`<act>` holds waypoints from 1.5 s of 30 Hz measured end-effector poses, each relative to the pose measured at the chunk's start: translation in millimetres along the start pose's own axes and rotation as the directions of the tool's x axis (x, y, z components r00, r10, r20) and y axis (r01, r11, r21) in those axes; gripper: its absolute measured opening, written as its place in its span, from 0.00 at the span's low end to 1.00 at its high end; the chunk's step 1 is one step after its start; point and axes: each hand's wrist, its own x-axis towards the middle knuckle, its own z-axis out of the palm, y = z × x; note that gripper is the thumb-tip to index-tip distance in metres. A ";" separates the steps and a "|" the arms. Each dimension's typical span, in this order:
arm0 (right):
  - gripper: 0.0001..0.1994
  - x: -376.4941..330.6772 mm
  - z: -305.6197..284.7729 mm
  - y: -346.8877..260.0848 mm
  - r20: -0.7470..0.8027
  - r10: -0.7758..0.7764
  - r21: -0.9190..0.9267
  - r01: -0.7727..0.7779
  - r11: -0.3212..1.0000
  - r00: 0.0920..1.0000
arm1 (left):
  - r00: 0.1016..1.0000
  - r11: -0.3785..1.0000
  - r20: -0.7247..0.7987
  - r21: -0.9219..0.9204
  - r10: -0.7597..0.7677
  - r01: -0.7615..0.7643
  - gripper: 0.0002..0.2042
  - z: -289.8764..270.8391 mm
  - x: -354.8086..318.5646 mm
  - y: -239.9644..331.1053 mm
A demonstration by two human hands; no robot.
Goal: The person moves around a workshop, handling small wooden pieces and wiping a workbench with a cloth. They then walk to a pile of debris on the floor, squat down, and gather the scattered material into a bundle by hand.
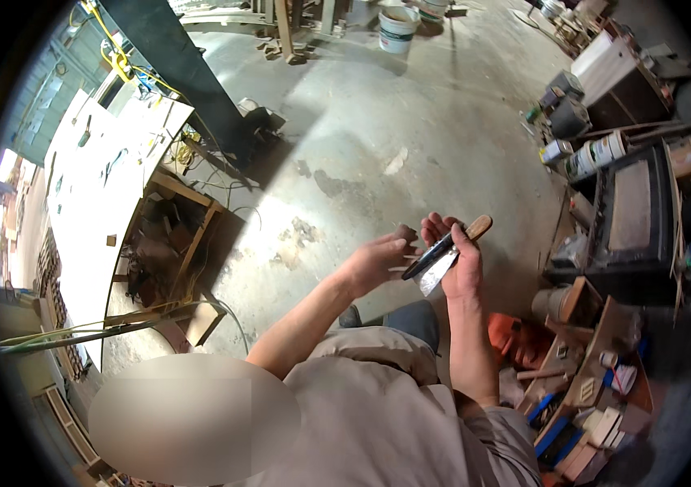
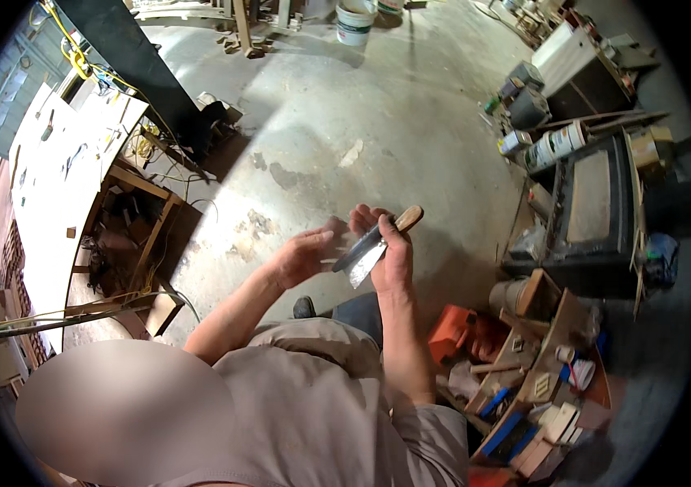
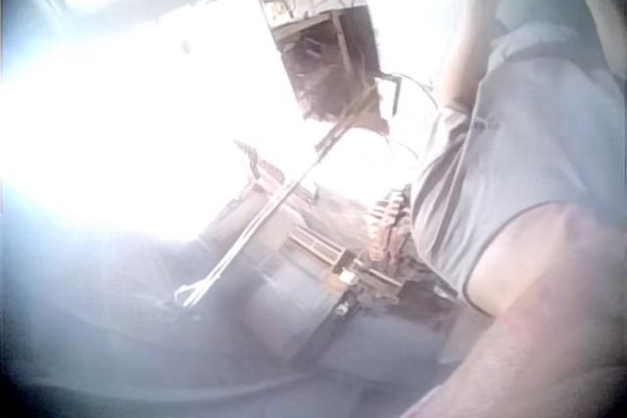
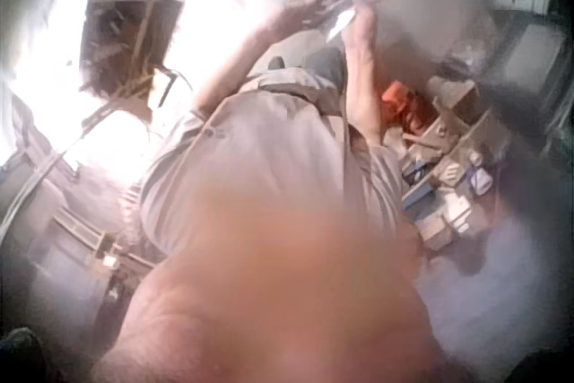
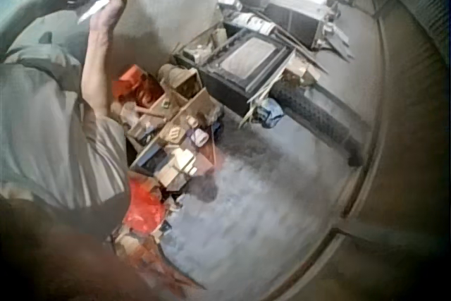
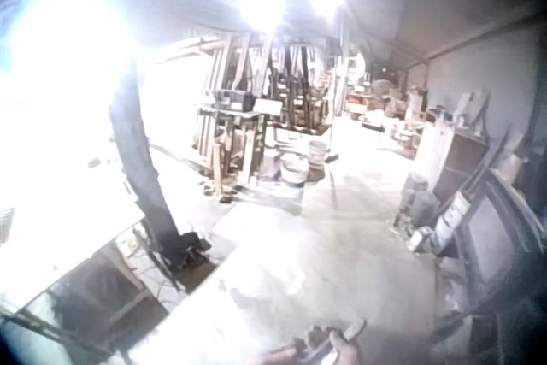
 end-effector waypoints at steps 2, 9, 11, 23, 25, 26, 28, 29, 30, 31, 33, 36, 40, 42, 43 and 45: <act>0.13 45.2 14.9 10.4 0.013 0.013 -0.050 -0.012 0.999 1.000 | 0.997 0.996 0.014 0.038 0.079 -0.079 0.23 1.4 20.3 28.4; 0.23 214.5 46.4 -9.7 0.092 0.058 -0.322 -0.025 0.946 0.994 | 0.944 0.923 -0.169 0.315 0.283 -0.220 0.21 -27.2 144.4 124.5; 0.22 268.4 47.5 -19.8 0.085 0.010 -0.464 0.031 0.885 0.996 | 0.943 0.948 -0.213 0.243 0.257 -0.204 0.19 -34.3 175.7 159.7; 0.11 499.8 140.7 -89.6 0.312 0.391 -0.867 0.091 0.490 0.866 | 0.781 0.870 -0.394 0.312 0.484 -0.382 0.11 -87.4 294.2 333.9; 0.12 542.1 164.2 -84.6 0.346 0.471 -0.908 0.164 0.385 0.811 | 0.764 0.902 -0.481 0.218 0.431 -0.372 0.10 -116.3 311.4 368.3; 0.13 566.0 179.5 -89.1 0.185 0.613 -0.952 -0.016 0.307 0.768 | 0.744 0.889 -0.499 0.145 0.445 -0.434 0.09 -131.5 321.1 389.1; 0.13 615.5 205.2 -87.9 0.167 0.678 -0.943 -0.085 0.322 0.716 | 0.747 0.847 -0.506 -0.059 0.431 -0.529 0.09 -156.5 336.7 443.1; 0.14 642.3 217.6 -84.9 0.157 0.707 -0.937 -0.123 0.327 0.690 | 0.738 0.816 -0.534 -0.146 0.411 -0.560 0.08 -168.3 345.8 472.7; 0.14 668.1 228.8 -82.3 0.285 0.666 -0.901 -0.044 0.431 0.689 | 0.743 0.795 -0.518 -0.181 0.424 -0.579 0.07 -191.8 361.2 495.9; 0.15 694.6 247.3 -74.3 0.429 0.624 -0.844 0.045 0.534 0.653 | 0.726 0.759 -0.516 -0.202 0.455 -0.620 0.06 -220.3 367.3 521.5; 0.17 747.8 286.9 -58.4 0.604 0.556 -0.733 0.122 0.670 0.571 | 0.734 0.723 -0.500 -0.271 0.459 -0.636 0.06 -251.2 376.9 578.7; 0.17 825.0 346.7 -26.0 0.641 0.523 -0.687 0.115 0.717 0.562 | 0.757 0.731 -0.472 -0.289 0.452 -0.618 0.07 -270.6 382.5 674.5; 0.13 933.4 393.4 13.9 0.611 0.262 -0.792 0.569 0.222 0.747 | 0.772 0.766 -0.443 -0.247 0.456 -0.594 0.08 -286.3 390.2 807.2; 0.11 992.2 451.0 20.4 0.857 0.032 -0.509 0.853 -0.116 0.515 | 0.768 0.738 -0.441 -0.286 0.464 -0.611 0.08 -311.1 396.8 862.3; 0.13 1026.8 473.2 19.7 0.859 0.001 -0.501 0.841 -0.205 0.512 | 0.743 0.742 -0.476 -0.241 0.471 -0.625 0.08 -318.7 399.2 887.4; 0.21 1103.7 521.1 21.6 0.895 -0.060 -0.431 0.822 -0.372 0.442 | 0.691 0.714 -0.526 -0.206 0.495 -0.669 0.08 -340.3 405.1 925.5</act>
